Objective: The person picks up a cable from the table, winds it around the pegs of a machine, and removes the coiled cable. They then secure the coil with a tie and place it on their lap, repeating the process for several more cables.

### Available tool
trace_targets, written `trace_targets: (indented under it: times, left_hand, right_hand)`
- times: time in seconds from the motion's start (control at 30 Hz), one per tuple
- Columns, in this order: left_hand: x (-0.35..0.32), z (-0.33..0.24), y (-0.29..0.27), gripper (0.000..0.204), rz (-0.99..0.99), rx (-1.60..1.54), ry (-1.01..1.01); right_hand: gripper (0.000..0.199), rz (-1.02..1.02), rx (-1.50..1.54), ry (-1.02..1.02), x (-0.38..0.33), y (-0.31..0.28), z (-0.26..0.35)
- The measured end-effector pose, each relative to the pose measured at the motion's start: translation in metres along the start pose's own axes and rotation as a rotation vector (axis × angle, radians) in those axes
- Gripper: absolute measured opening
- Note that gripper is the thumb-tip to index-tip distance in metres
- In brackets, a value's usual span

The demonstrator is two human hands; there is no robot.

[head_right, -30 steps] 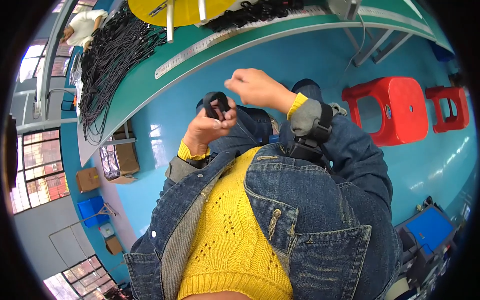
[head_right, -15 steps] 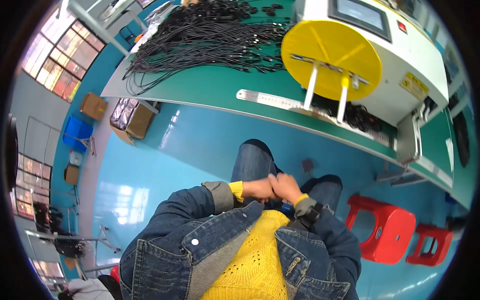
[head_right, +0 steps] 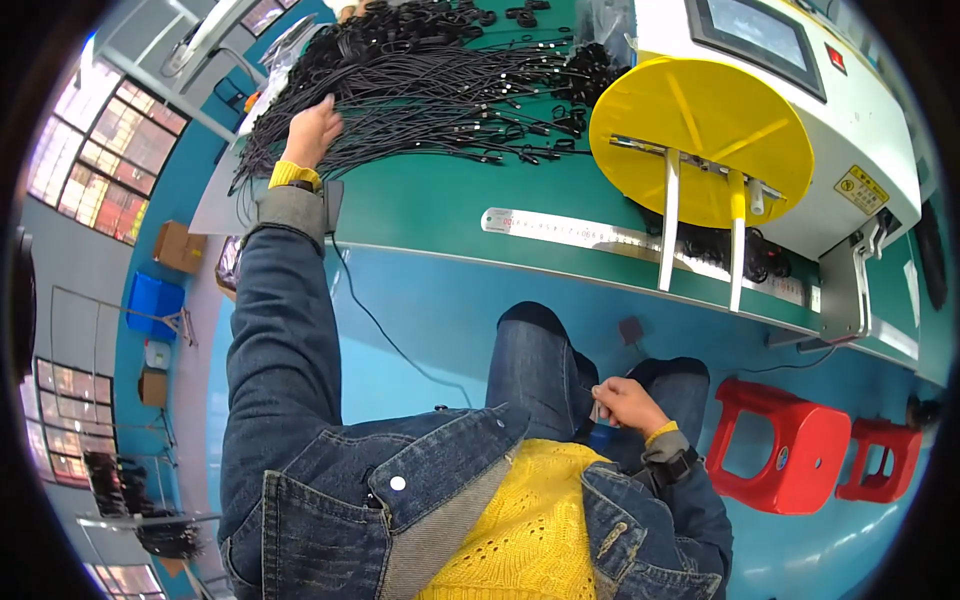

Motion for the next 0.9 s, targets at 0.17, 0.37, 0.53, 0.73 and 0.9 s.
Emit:
trace_targets:
  times: [0.17, 0.37, 0.53, 0.73, 0.9]
  left_hand:
    - [-0.026, 0.097, 0.086, 0.051, 0.252, 0.282, -0.714]
    - [-0.06, 0.031, 0.089, 0.049, 0.195, 0.436, -0.743]
    - [-0.05, 0.023, 0.086, 0.037, 0.378, 0.221, -0.277]
    - [-0.049, -0.005, 0.118, 0.027, 0.313, 0.164, -0.106]
    - [-0.058, -0.029, 0.111, 0.024, 0.205, 0.061, -0.021]
  right_hand:
    - [0.02, -0.153, 0.114, -0.013, -0.011, -0.005, -0.002]
    - [0.016, -0.219, 0.112, 0.088, -0.015, -0.004, -0.021]
    - [0.016, -0.163, 0.11, 0.084, -0.006, 0.011, -0.008]
    - [0.015, -0.172, 0.121, 0.034, -0.012, 0.012, -0.004]
    - [0.015, -0.216, 0.114, -0.011, -0.024, 0.0, -0.011]
Point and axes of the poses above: each hand's wrist, its own x-axis towards the middle knuckle, its own y-axis out of the palm, z = x × y, the point moved 5 cm from there along x, towards the middle knuckle, and after that the axes turned 1 degree about -y, right-handed, at the moved point
